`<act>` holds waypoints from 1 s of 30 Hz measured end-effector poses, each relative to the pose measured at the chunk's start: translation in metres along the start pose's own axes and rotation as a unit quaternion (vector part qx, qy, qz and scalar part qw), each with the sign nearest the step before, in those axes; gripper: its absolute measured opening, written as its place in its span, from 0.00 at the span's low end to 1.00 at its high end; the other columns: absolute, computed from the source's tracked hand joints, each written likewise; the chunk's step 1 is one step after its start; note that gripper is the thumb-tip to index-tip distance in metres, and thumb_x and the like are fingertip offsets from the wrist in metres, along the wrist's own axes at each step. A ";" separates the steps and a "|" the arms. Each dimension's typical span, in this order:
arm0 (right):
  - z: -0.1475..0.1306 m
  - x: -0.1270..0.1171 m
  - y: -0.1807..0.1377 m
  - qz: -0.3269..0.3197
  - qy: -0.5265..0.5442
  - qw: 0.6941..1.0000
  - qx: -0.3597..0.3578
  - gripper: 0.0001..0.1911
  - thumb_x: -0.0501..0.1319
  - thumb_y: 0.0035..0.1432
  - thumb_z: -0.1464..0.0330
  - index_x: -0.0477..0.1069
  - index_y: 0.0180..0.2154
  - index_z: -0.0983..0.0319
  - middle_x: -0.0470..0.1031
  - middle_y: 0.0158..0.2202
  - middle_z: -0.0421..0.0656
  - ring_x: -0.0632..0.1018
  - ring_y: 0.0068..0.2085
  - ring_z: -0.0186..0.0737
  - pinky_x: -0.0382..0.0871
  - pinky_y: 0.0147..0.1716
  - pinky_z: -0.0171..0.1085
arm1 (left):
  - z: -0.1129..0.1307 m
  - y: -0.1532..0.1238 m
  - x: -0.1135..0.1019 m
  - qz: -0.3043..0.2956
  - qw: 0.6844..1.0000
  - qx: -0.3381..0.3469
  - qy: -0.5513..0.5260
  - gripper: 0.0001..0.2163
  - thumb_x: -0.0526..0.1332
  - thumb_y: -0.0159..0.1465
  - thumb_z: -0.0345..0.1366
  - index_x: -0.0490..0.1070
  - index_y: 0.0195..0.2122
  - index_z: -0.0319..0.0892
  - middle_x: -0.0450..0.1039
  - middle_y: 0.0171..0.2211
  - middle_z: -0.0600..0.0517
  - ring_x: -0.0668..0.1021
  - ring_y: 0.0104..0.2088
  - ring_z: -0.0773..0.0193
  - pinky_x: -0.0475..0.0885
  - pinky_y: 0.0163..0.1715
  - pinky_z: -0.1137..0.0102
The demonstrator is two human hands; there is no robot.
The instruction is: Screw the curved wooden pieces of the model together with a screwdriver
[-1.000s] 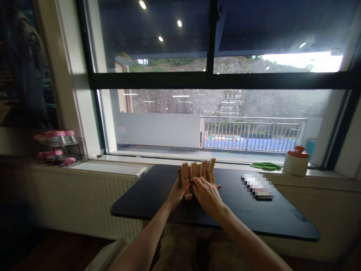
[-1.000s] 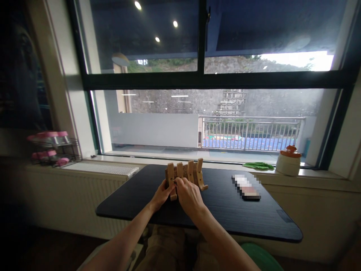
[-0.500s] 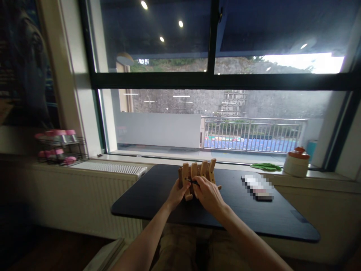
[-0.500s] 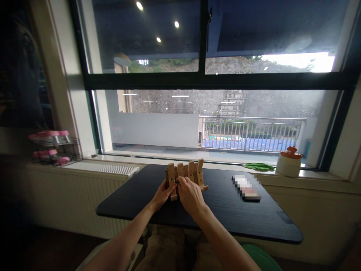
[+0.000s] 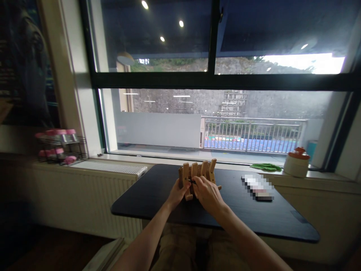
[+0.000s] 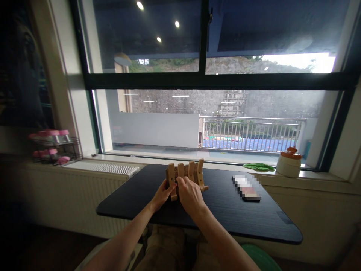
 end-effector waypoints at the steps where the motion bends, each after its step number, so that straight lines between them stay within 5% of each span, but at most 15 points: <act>1: -0.003 0.000 0.001 -0.011 -0.024 1.000 -0.007 0.13 0.48 0.61 0.70 0.63 0.47 0.59 0.70 0.39 0.43 0.72 0.39 0.36 0.61 0.36 0.32 | -0.001 0.000 0.000 0.000 1.000 -0.001 0.004 0.21 0.62 0.52 0.45 0.66 0.44 0.40 0.72 0.40 0.48 0.74 0.41 0.58 0.69 0.40 0.66; 13: -0.014 -0.002 0.009 -0.061 -0.132 0.988 -0.055 0.08 0.48 0.60 0.71 0.62 0.40 0.61 0.69 0.35 0.44 0.72 0.37 0.39 0.62 0.33 0.34 | 0.003 0.003 -0.001 0.021 0.998 0.048 0.027 0.22 0.64 0.48 0.39 0.64 0.44 0.40 0.71 0.39 0.49 0.74 0.39 0.60 0.68 0.41 0.66; 21: -0.012 0.000 -0.006 -0.045 -0.148 0.987 -0.031 0.09 0.47 0.61 0.71 0.62 0.41 0.61 0.70 0.35 0.44 0.73 0.34 0.39 0.62 0.31 0.34 | 0.000 0.003 -0.001 0.043 0.999 0.013 0.008 0.19 0.66 0.45 0.36 0.64 0.38 0.39 0.71 0.31 0.54 0.74 0.32 0.64 0.69 0.34 0.69; 30: -0.027 0.007 -0.004 -0.079 -0.178 0.980 -0.026 0.10 0.46 0.58 0.77 0.63 0.37 0.63 0.71 0.33 0.48 0.75 0.32 0.42 0.65 0.29 0.37 | -0.002 0.005 0.002 0.005 0.999 0.038 0.020 0.17 0.63 0.48 0.35 0.66 0.40 0.39 0.72 0.33 0.53 0.73 0.33 0.65 0.69 0.35 0.70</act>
Point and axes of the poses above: each hand's wrist, its own y-axis towards the middle knuckle, its own x-axis out of the palm, z = x × y, the point moved 6 cm from there along y, towards the middle knuckle
